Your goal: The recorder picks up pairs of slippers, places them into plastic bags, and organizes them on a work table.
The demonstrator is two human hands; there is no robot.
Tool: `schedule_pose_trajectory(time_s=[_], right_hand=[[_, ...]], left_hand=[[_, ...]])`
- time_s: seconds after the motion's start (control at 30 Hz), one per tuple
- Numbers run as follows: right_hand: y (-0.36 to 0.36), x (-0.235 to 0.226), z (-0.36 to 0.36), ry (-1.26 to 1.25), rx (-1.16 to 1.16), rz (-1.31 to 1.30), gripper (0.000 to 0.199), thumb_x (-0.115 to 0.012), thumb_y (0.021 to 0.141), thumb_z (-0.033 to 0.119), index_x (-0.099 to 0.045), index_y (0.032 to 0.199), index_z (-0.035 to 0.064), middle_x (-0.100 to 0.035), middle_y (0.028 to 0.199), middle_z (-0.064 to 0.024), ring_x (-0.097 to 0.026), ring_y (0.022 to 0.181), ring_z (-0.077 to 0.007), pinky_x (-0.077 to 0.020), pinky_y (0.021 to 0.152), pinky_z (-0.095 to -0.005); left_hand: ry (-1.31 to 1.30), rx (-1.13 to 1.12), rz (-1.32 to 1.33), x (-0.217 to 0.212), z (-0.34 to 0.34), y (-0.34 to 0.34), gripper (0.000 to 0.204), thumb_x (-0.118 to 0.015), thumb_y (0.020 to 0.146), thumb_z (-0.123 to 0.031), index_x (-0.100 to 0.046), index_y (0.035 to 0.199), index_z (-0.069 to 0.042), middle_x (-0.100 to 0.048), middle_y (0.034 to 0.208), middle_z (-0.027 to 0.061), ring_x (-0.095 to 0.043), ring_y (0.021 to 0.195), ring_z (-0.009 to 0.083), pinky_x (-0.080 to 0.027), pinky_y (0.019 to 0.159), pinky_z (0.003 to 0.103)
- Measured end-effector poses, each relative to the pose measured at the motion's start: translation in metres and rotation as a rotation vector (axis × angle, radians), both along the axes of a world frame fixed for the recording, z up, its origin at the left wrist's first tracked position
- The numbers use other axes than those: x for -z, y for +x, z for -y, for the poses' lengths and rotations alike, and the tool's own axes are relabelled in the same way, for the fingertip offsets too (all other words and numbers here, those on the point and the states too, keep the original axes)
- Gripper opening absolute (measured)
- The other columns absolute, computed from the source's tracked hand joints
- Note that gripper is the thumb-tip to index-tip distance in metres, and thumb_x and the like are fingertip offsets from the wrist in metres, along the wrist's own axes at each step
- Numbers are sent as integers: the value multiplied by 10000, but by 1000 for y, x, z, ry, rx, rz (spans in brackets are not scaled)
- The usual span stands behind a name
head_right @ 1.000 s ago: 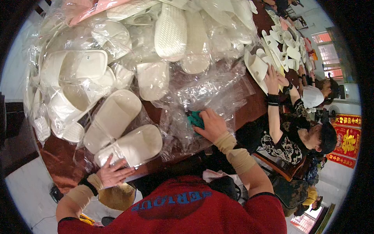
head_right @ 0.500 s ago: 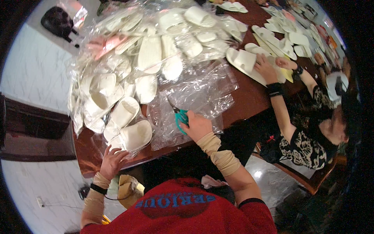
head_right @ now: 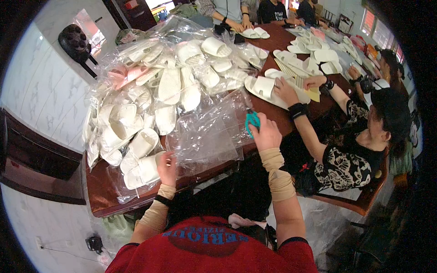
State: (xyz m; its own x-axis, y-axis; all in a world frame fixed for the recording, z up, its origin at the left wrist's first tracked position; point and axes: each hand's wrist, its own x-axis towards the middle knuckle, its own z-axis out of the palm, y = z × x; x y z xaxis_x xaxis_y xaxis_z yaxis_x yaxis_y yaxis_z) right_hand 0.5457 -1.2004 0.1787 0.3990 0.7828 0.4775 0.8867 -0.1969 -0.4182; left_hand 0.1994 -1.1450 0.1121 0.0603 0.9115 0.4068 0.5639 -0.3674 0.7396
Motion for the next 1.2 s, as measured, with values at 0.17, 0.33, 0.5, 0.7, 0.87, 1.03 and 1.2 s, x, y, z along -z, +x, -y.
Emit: schedule_pose_trajectory(time_s=[0.17,0.33,0.5,0.7,0.87,1.03,1.2], right_hand=[[43,27,-32,-240,95,61,321,-630,826,284,-541,1076,103,-615,875,-125,-578,882,-333,-473,734,-455],[47,45,-49,-277,64,97,291,-532,880,337,-639,942,74,-632,863,-140,-590,854,-339,-483,759,-435],[12,10,-45,-242,-174,-1190,520,-420,938,498,-596,1143,54,-677,857,-129,-624,703,-167,-491,600,-302],[16,31,-43,-352,-548,-1182,465,-426,955,431,-513,1241,75,-660,978,-102,-620,797,-145,-481,649,-230],[5,-9,-35,-307,-428,-1417,459,-372,964,422,-572,1202,84,-673,994,-118,-635,924,-183,-466,819,-303],[9,-16,0,-270,-455,-1463,464,-389,965,437,-580,1180,74,-677,993,-125,-644,916,-195,-478,804,-314],[7,-3,28,-100,-495,-1268,143,-540,927,129,-596,1003,22,-634,805,-63,-623,724,-130,-486,625,-225]], left_hand=[[81,-81,-3,-21,-3,-23,263,-629,762,33,-595,1006,-59,-550,884,76,-540,707,197,-447,597,304],[-62,10,32,-10,14,-29,305,-645,767,18,-581,1060,-38,-526,1007,96,-551,834,212,-489,668,294],[-180,71,64,-15,47,-53,349,-626,828,-29,-567,1171,-46,-505,1118,136,-562,949,248,-492,805,307],[-20,146,-160,-28,36,-69,313,-649,841,-145,-591,1130,-39,-578,1081,157,-538,1000,310,-457,824,379],[2,-6,-88,-54,-29,-39,402,-673,827,-298,-571,1124,-48,-608,995,159,-557,985,320,-458,817,384],[-159,72,-269,-36,-60,-8,343,-674,839,-301,-560,1037,-44,-643,808,94,-626,666,247,-496,649,345],[-395,100,246,1,-96,-22,168,-578,905,-207,-583,996,-66,-664,760,50,-613,550,174,-514,536,288]])
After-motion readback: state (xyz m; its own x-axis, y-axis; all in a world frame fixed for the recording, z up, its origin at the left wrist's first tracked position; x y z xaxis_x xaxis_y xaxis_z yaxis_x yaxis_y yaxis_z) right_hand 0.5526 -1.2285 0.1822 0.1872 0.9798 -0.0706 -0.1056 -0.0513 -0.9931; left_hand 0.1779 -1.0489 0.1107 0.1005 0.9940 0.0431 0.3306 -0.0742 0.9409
